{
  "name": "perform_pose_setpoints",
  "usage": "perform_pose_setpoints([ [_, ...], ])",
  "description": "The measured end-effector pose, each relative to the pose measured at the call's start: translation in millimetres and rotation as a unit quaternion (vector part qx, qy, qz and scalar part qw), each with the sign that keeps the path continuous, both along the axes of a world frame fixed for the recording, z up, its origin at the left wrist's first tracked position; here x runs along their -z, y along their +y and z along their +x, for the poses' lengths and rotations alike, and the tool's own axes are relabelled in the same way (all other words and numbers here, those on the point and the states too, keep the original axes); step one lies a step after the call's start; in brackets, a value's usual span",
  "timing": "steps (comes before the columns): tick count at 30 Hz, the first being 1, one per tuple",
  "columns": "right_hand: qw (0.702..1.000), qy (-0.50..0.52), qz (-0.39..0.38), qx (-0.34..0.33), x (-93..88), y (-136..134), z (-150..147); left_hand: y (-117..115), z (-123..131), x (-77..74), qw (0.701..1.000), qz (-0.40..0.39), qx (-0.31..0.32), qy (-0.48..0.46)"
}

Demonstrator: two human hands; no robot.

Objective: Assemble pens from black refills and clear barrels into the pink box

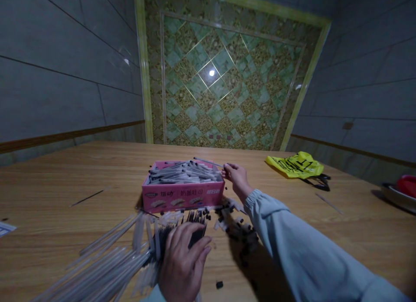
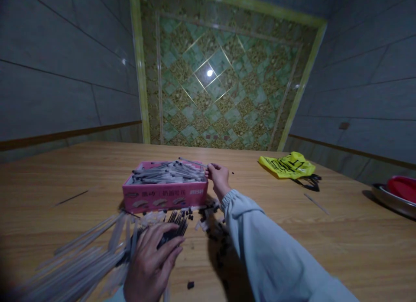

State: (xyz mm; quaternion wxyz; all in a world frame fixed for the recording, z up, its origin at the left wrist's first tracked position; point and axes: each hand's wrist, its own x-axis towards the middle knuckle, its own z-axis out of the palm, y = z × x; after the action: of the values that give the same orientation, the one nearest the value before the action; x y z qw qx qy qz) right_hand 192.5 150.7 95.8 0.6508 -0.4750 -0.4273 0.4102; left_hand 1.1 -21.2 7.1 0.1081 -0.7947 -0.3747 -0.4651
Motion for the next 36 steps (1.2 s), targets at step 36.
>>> perform_pose_setpoints([
  [36, 0.766, -0.499, 0.217, -0.342, 83.9, -190.8, -28.0, 37.6, -101.0, -12.7, 0.903, -0.339, -0.207, 0.162],
])
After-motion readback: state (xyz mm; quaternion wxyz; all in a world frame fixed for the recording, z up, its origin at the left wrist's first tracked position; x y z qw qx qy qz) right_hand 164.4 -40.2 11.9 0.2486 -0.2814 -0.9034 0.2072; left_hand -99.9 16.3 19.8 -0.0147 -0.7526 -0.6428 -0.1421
